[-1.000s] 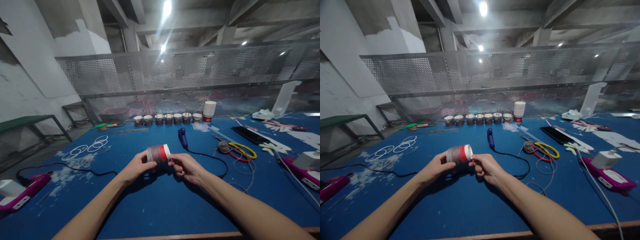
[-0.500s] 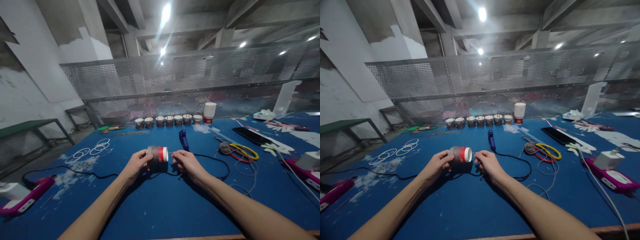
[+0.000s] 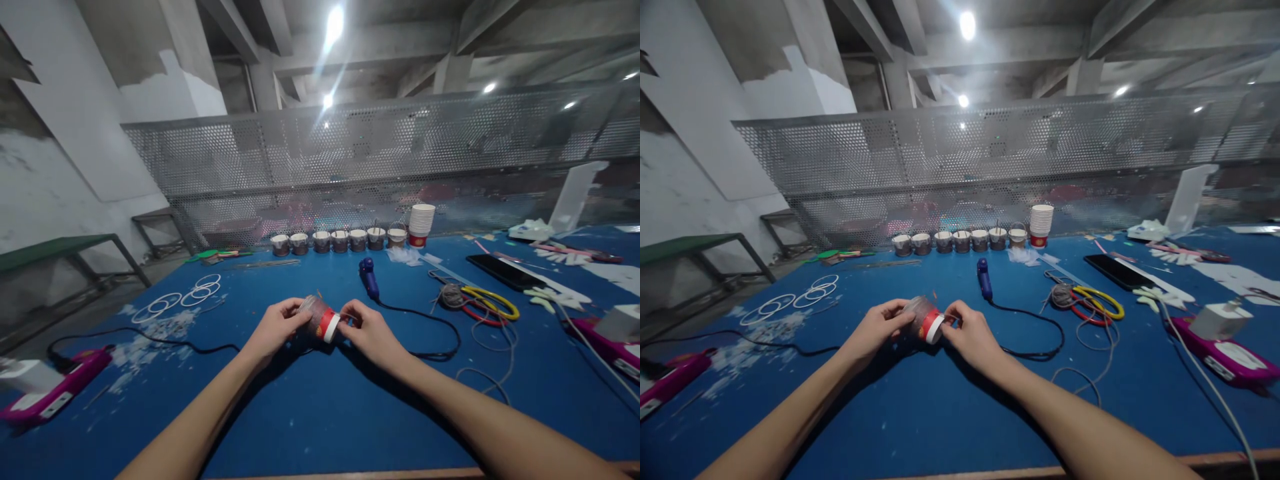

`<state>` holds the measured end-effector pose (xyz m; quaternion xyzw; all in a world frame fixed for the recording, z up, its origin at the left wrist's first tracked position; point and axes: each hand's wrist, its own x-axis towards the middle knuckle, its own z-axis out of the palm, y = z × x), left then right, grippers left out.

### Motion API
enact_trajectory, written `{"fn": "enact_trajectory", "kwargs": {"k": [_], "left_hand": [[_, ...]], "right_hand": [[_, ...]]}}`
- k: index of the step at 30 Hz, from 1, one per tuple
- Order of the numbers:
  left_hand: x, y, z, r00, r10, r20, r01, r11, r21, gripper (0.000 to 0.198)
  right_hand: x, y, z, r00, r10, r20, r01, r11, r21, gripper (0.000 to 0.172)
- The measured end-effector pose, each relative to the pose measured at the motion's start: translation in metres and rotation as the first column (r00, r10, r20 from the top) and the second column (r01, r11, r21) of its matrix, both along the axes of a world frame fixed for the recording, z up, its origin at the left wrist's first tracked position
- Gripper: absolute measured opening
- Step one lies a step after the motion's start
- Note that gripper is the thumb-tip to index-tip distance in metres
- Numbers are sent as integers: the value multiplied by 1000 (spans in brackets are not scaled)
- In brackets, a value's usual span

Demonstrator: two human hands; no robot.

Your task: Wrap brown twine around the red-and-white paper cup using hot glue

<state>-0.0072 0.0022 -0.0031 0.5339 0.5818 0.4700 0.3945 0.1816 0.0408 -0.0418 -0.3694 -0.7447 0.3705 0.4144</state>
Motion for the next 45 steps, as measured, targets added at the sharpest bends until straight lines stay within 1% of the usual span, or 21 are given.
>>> {"fn": "enact_trajectory", "kwargs": {"k": [5, 7, 10, 13, 16, 18, 22, 24, 25, 27, 29, 30, 31, 33, 34, 36, 37, 39, 40, 42, 45], "left_hand": [[3, -2, 2, 1000, 10, -25, -9, 1000, 7, 44], [3, -3, 3, 1000, -4, -22, 4, 1000, -3, 43], [3, -5, 5, 998, -58, -14, 58, 998, -5, 45], [2, -5, 5, 994, -96, -46, 97, 995, 13, 52], [1, -4, 3, 993, -79, -83, 81, 997, 15, 53], [0, -3, 3, 993, -66, -100, 68, 998, 16, 52], [-1, -2, 1, 993, -50, -108, 53, 998, 19, 50], [-2, -1, 1, 993, -45, -110, 47, 999, 19, 49], [-2, -1, 0, 992, -44, -117, 47, 999, 18, 49], [-3, 0, -1, 990, -48, -135, 51, 999, 19, 50], [-4, 1, -2, 987, -58, -151, 64, 997, 34, 50], [-5, 1, -2, 985, -66, -157, 74, 996, 44, 50], [-5, 2, -3, 984, -75, -162, 84, 995, 50, 50], [-6, 2, -3, 981, -88, -172, 97, 994, 44, 52], [-6, 3, -3, 980, -92, -178, 100, 994, 37, 53], [-7, 3, -3, 977, -96, -188, 103, 994, 32, 54], [-7, 3, -3, 977, -98, -192, 106, 994, 35, 54], [-7, 3, -3, 976, -104, -193, 115, 992, 44, 54], [-8, 3, -3, 975, -108, -193, 119, 992, 45, 55], [-8, 4, -3, 973, -121, -195, 129, 991, 29, 56], [-8, 3, -3, 967, -137, -215, 140, 990, -1, 57]], "right_hand": [[-4, -4, -8, 993, 19, 119, -32, 993, 113, 9], [-5, -5, -9, 991, 20, 134, -36, 992, 123, 10], [-5, -5, -8, 991, 14, 135, -30, 993, 113, 10], [-4, -7, -4, 993, 29, 115, -37, 997, 65, 10], [-1, -9, 3, 995, 74, 72, -71, 997, -36, 4], [1, -11, 8, 995, 88, 45, -85, 993, -80, 4], [3, -11, 13, 995, 100, 1, -100, 992, -74, 12], [3, -10, 13, 992, 120, -34, -123, 988, -92, 12], [4, -10, 12, 988, 144, -57, -150, 982, -114, 12], [5, -10, 11, 968, 231, -94, -245, 954, -176, 11], [6, -10, 9, 939, 337, -62, -342, 915, -216, 11], [7, -10, 9, 929, 371, 0, -364, 912, -191, 11], [8, -10, 8, 921, 379, 90, -367, 921, -130, 11], [10, -9, 9, 906, 316, 281, -343, 938, 50, 12], [11, -8, 10, 898, 268, 349, -330, 935, 129, 14], [13, -8, 14, 892, 202, 405, -305, 929, 210, 20], [14, -8, 17, 900, 182, 396, -287, 931, 226, 24], [18, -7, 25, 936, 151, 317, -231, 945, 234, 31], [21, -6, 31, 959, 137, 248, -194, 955, 224, 31], [32, -1, 46, 992, 97, 85, -112, 975, 192, 25], [56, 17, 72, 992, -3, -124, 25, 984, 177, 21]]}}
